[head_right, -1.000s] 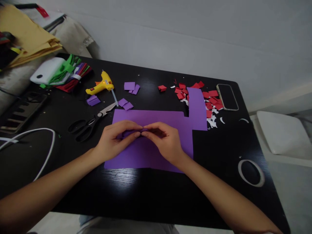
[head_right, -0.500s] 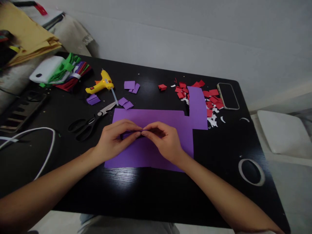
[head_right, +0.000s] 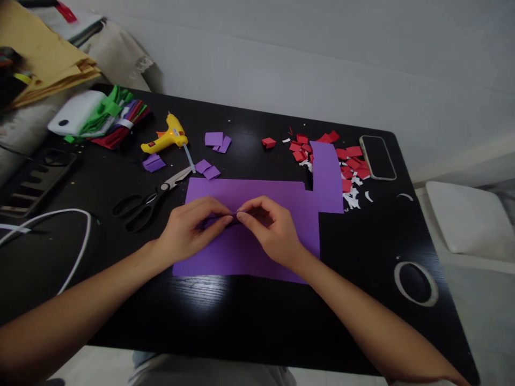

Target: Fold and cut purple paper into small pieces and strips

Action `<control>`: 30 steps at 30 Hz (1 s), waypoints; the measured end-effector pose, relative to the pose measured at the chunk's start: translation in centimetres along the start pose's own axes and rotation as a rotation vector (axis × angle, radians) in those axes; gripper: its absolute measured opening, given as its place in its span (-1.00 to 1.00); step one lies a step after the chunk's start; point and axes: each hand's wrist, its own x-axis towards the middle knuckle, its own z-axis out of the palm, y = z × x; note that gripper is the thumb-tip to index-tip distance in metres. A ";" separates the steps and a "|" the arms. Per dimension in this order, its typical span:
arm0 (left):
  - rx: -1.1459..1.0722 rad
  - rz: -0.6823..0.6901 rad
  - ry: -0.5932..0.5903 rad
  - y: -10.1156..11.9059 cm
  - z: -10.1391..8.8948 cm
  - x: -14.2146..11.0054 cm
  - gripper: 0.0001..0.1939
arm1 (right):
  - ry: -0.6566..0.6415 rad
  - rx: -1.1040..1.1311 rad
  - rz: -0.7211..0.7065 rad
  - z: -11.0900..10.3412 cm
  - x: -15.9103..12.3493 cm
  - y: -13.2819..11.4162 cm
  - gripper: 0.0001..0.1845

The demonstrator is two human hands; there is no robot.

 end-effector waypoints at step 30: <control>-0.047 -0.065 0.010 -0.9 -0.1 -0.2 -0.93 | 0.033 0.030 0.056 -0.6 0.6 1.5 -0.85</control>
